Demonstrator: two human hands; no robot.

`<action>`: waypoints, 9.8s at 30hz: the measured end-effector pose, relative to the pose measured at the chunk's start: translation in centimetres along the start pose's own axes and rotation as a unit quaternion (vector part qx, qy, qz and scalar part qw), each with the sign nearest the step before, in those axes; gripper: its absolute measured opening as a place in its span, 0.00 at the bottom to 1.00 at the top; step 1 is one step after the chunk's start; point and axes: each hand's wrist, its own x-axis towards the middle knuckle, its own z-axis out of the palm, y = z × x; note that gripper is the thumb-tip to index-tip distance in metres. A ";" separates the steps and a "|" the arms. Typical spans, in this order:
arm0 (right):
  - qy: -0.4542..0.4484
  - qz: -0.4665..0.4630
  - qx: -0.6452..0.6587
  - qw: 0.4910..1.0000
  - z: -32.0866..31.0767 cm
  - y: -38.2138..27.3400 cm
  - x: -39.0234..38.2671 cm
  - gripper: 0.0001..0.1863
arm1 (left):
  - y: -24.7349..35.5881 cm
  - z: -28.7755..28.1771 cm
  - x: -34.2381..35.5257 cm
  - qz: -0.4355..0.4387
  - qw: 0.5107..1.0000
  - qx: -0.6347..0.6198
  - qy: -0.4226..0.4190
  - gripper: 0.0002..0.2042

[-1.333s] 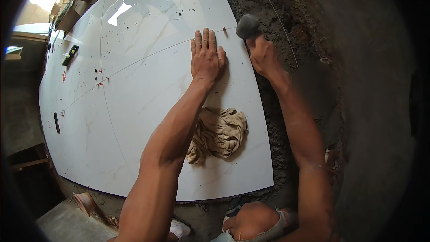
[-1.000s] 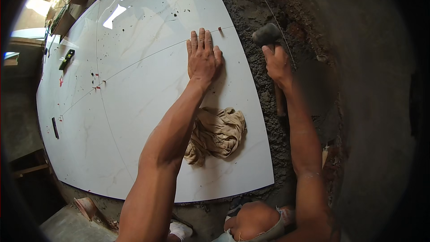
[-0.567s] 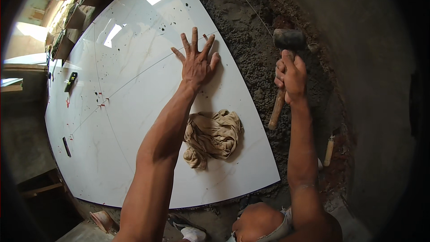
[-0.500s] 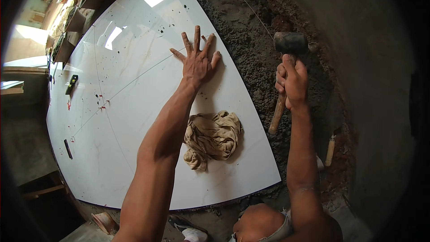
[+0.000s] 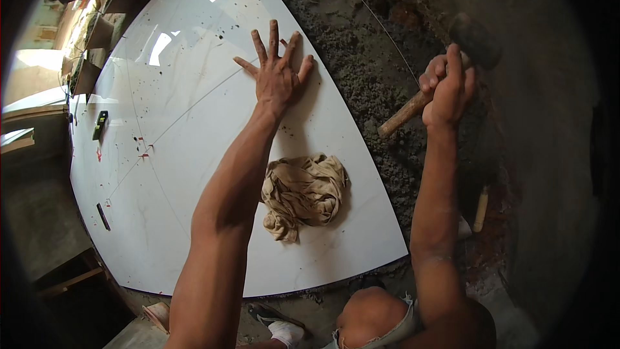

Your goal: The person installs floor tiles by scraping excess mortar from the joints with a putty knife, wiping the surface with a cloth, tapping a tile into place with a mallet, and trimming mortar along the edge with a trowel.

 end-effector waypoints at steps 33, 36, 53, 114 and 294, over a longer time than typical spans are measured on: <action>0.056 -0.116 -0.669 0.732 -36.0 -12.9 -13.1 0.22 | 3.2 -17.2 -28.7 -0.004 0.986 -0.167 -0.016 0.09; 0.063 -0.040 -0.677 0.732 -38.3 -11.7 -13.8 0.21 | 2.2 -18.4 -30.1 -0.019 0.989 -0.146 -0.017 0.10; -0.039 0.129 -0.632 0.763 -26.6 -12.5 -13.2 0.21 | 5.6 -16.0 -26.4 -0.011 0.979 -0.199 -0.047 0.23; -0.343 0.210 -0.520 0.753 1.7 1.1 -6.6 0.26 | 5.1 -9.3 -15.9 -0.056 0.965 -0.030 -0.253 0.61; -0.053 0.463 -0.500 0.730 -18.7 -19.3 -37.5 0.19 | 1.2 -60.8 -46.0 -0.125 0.843 -0.218 -0.475 0.20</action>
